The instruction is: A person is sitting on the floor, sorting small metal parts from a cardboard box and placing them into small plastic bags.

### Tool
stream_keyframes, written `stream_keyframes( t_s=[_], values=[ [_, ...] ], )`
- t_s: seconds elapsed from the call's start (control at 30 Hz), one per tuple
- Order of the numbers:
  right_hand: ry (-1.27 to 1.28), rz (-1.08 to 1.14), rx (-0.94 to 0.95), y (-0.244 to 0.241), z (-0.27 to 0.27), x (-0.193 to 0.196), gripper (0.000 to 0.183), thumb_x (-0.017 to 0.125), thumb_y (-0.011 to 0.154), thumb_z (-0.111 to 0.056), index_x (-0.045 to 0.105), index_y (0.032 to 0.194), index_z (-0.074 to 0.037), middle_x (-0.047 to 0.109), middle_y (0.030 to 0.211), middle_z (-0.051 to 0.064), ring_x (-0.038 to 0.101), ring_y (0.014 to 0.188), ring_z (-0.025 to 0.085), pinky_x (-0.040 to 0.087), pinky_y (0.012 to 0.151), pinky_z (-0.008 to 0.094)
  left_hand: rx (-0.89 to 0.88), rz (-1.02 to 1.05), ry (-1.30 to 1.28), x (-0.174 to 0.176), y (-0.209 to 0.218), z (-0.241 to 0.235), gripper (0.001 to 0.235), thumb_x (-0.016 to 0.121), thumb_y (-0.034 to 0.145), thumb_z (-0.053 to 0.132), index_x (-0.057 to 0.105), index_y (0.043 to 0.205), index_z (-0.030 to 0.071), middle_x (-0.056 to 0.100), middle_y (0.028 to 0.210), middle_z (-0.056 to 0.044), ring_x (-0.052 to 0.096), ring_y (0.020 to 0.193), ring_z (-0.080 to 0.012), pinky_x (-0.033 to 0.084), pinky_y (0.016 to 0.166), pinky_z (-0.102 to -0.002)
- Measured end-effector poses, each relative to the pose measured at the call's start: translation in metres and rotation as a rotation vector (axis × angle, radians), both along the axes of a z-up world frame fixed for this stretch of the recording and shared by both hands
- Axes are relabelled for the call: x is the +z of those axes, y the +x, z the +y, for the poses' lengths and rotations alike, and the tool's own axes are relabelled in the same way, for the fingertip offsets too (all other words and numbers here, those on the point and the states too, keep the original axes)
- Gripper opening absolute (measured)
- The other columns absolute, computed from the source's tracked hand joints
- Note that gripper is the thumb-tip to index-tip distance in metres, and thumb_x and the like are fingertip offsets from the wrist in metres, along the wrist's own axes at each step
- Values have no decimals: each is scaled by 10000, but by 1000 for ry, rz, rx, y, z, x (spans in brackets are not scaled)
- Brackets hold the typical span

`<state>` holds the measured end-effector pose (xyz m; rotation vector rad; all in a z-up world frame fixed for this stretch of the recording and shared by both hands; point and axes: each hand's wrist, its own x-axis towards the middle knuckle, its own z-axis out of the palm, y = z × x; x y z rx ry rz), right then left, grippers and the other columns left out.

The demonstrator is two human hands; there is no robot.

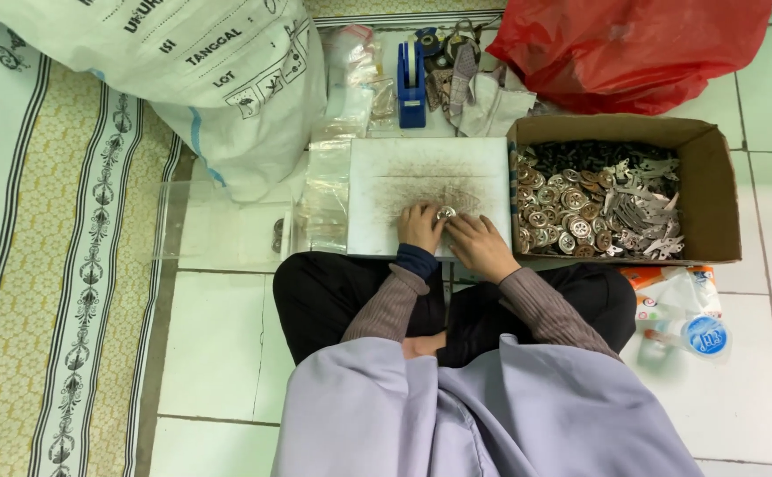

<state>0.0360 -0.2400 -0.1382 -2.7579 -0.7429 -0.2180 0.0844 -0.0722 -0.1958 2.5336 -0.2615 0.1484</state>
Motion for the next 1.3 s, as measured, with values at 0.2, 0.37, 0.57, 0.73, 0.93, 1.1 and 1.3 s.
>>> stream_keyframes(
  t_s=[0.2, 0.37, 0.57, 0.73, 0.93, 1.1, 1.3],
  values=[
    [-97, 35, 6, -4, 3, -31, 511, 570, 1013, -302, 531, 1505, -172, 530, 1544, 53, 464, 1434, 265, 356, 1166, 590, 59, -56, 73, -41, 1, 1, 210, 649, 981, 444, 730, 1093, 286, 582, 1193, -8, 568, 1166, -278, 459, 962, -456],
    [-15, 94, -42, 1, -2, -8, 413, 579, 1033, -313, 613, 1408, -142, 563, 1512, 87, 471, 1438, 298, 334, 1184, 590, 58, -34, -5, -34, 1, -3, 221, 674, 964, 399, 716, 1143, 276, 582, 1209, -27, 582, 1160, -304, 467, 962, -471],
    [170, 75, -376, 16, -79, 5, 334, 648, 1025, -298, 693, 1312, -132, 663, 1320, 168, 621, 1246, 371, 462, 1063, 551, -72, -109, -236, -38, 14, -70, 295, 696, 915, 326, 670, 1197, 247, 605, 1125, -49, 666, 1060, -310, 557, 883, -427],
    [276, 241, -751, 7, -165, -23, 349, 697, 1037, -341, 707, 1324, -141, 710, 1170, 157, 697, 1106, 365, 562, 918, 512, -346, 56, -277, -51, 25, -183, 341, 645, 932, 295, 633, 1262, 211, 617, 1181, -83, 691, 1104, -333, 599, 902, -408],
    [362, 511, -930, 27, -210, -105, 334, 687, 988, -284, 738, 1270, -111, 751, 1107, 183, 695, 1106, 405, 564, 909, 559, -522, 219, 77, -54, 23, -246, 301, 620, 921, 105, 614, 1223, 100, 608, 1253, -153, 668, 1164, -352, 621, 897, -431],
    [271, 612, -891, 43, -194, -122, 360, 620, 960, -234, 741, 1212, -7, 740, 1079, 279, 690, 1092, 484, 555, 915, 615, -357, -187, 548, -145, 28, -266, 96, 621, 892, 163, 699, 947, 159, 719, 868, -33, 700, 847, -210, 530, 713, -366],
    [210, 647, -864, 41, -171, -91, 384, 549, 997, -186, 687, 1243, 74, 702, 1131, 350, 651, 1154, 520, 532, 962, 617, -415, -142, 632, -136, 27, -260, 146, 537, 912, 116, 678, 902, 151, 694, 853, -43, 669, 826, -226, 463, 772, -372]
  ],
)
